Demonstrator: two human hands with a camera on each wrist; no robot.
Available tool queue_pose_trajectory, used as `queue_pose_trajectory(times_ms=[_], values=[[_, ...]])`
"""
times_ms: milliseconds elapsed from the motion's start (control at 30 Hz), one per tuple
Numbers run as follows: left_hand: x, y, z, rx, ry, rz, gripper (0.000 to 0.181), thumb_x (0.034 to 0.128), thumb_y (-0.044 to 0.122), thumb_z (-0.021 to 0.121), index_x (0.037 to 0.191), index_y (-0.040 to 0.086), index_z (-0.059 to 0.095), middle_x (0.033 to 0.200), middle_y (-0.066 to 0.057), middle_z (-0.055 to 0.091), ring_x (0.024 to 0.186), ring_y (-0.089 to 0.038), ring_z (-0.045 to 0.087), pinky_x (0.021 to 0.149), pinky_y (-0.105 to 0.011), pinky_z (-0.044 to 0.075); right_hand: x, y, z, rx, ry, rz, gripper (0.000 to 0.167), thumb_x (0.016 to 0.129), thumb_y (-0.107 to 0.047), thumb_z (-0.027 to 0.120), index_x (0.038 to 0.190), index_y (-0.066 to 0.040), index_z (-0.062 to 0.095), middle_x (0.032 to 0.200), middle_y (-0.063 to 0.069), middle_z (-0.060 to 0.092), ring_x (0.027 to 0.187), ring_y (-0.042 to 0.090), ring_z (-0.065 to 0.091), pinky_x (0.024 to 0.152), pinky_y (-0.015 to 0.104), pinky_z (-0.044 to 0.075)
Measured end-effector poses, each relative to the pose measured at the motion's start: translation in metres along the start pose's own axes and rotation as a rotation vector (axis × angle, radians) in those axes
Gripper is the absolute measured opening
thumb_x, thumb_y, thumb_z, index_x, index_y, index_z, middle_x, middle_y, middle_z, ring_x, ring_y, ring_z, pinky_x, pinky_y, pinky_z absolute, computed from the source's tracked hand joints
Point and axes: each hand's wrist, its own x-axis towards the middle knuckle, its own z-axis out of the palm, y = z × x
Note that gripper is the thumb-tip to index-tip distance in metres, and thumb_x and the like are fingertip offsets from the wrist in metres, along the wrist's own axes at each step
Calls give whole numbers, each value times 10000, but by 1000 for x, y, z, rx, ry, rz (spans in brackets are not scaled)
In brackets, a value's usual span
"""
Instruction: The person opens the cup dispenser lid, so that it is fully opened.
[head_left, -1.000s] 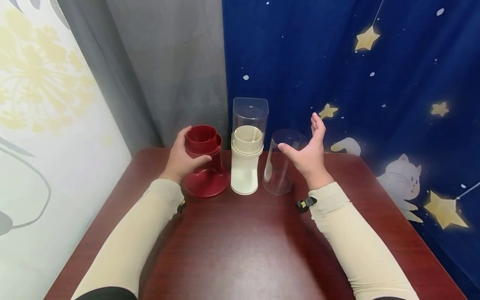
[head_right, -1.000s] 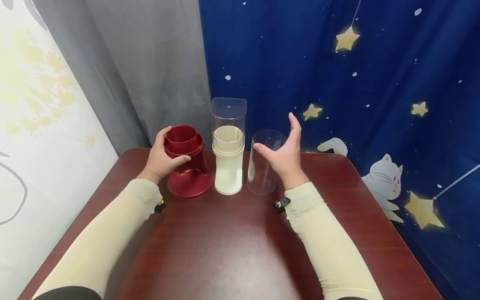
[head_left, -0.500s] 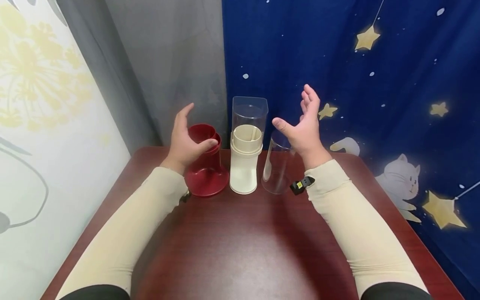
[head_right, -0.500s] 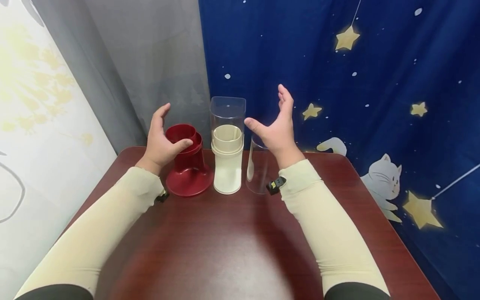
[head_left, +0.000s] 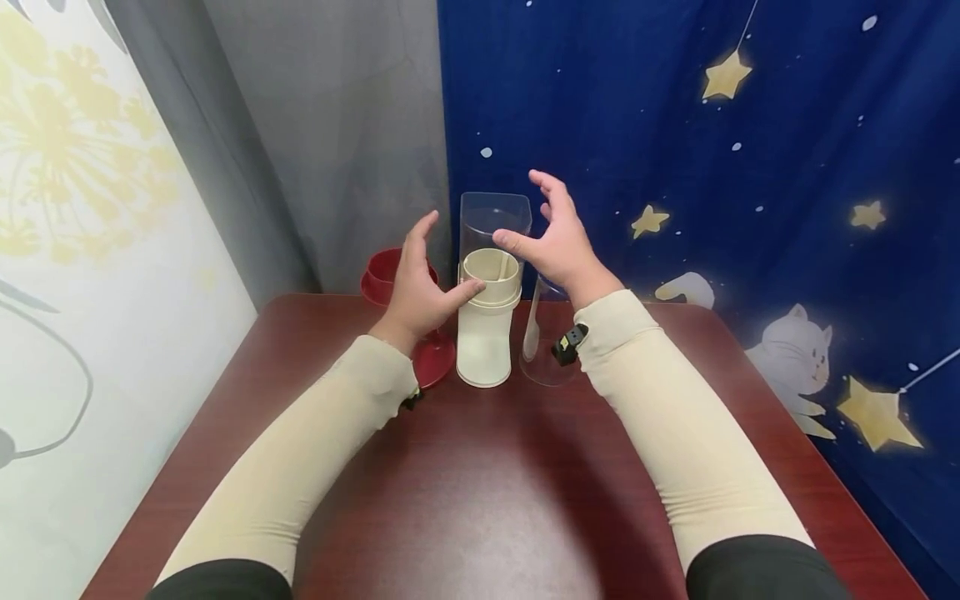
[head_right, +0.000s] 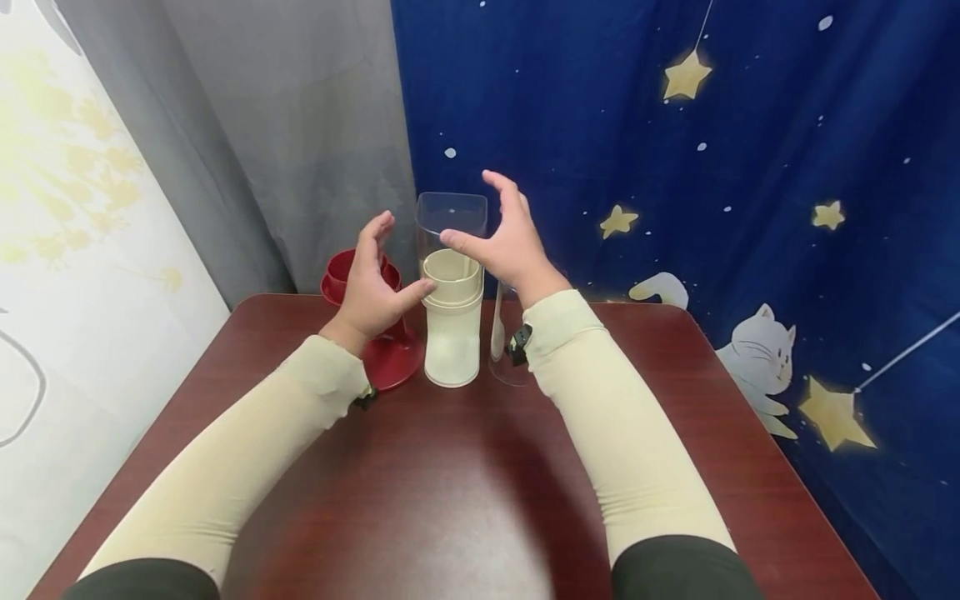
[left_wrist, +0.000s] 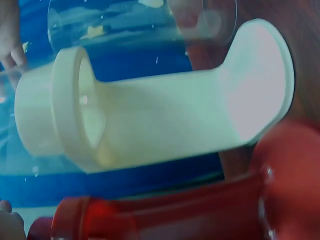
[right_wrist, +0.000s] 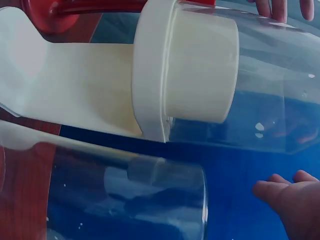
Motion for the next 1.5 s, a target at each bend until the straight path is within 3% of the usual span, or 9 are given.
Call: queue_pose_trajectory(times_ms=[233,467,700,1000,1233,1500], values=[[-5,0,19,-65,-63,-58,1101,830,384,870,1664,147,192,1711,-67,286,1589,-253,289,1272,-558,297,6,3,8,-65,-72,27,978,837,-437,882,1637,-291,338,1703,82,255,1526,314,395,1203,507,427],[-10,-5,31,-93,-122,-103,1144,818,409,879,1677,189,155,1711,-66,262,1596,-252,275,1259,-536,332,7,10,10,-68,-89,37,933,833,-385,894,1615,-249,404,1671,117,304,1441,286,487,1192,480,437],[-12,-12,42,-136,-112,-133,1164,819,392,884,1679,179,128,1722,-78,236,1602,-242,250,1267,-532,319,9,14,16,60,-85,37,887,844,-290,895,1596,-223,430,1642,138,315,1414,263,555,1150,429,495],[-18,-19,54,-157,-90,-204,1261,800,413,893,1694,193,32,1766,-79,131,1628,-308,174,1266,-559,308,6,15,22,117,-62,48,769,831,-228,906,1501,-143,539,1535,122,419,1327,224,604,1135,375,506],[-16,-29,66,-171,-105,-252,1330,775,411,919,1698,236,-22,1747,-78,175,1558,-293,303,1224,-508,398,6,16,22,148,-45,37,754,831,-209,906,1489,-134,546,1487,86,535,1323,220,621,1121,378,518],[-15,-46,74,-157,-67,-273,1403,718,373,968,1699,244,-26,1736,-84,206,1557,-291,304,1248,-508,360,9,17,27,197,-51,20,745,827,-178,896,1480,-122,542,1454,96,601,1274,220,650,1101,371,533]])
